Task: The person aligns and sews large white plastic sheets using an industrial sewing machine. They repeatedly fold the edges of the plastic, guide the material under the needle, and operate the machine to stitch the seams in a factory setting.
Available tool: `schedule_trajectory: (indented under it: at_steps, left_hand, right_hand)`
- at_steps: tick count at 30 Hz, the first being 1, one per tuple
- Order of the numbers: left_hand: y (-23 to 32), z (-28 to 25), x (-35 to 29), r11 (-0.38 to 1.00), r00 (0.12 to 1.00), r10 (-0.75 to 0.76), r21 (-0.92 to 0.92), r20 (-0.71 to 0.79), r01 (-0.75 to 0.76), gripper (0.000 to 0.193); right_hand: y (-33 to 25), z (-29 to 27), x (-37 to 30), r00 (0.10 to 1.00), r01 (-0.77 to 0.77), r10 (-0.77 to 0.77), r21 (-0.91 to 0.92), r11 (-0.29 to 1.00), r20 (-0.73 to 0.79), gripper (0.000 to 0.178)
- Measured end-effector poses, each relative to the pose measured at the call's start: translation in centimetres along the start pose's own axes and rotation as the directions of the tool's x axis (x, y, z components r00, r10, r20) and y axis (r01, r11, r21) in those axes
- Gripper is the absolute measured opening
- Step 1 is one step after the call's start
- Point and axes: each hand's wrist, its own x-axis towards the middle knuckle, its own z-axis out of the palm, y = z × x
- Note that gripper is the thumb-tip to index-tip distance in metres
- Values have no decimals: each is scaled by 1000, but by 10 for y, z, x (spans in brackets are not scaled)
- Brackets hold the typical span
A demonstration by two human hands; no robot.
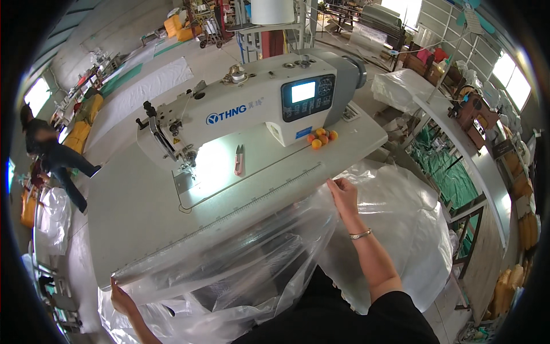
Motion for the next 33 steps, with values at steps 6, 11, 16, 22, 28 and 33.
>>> schedule_trajectory:
  at_steps: [6,11,16,22,28,33]
  left_hand:
    - [-6,2,0,999,999,25,-32,-41,-26,35]
    - [-11,5,2,999,999,-45,-13,26,46,36]
    - [-15,9,2,994,995,55,-92,-85,-62,35]
    - [1,4,0,995,1000,-12,-101,-5,11,32]
    - [-40,48,-6,953,990,-124,-286,-64,100,31]
    - [7,-2,1,999,997,-24,-31,-73,22,30]
  right_hand:
    - [-21,4,1,998,-42,44,-35,999,44,34]
    - [-22,10,6,999,-11,12,-26,1000,49,35]
    - [-23,7,8,998,8,-8,-5,1000,61,35]
    - [-23,7,12,998,46,-44,-41,998,47,35]
    - [52,-2,57,724,655,-650,-529,539,233,28]
    - [16,6,26,995,96,-95,-81,992,18,33]
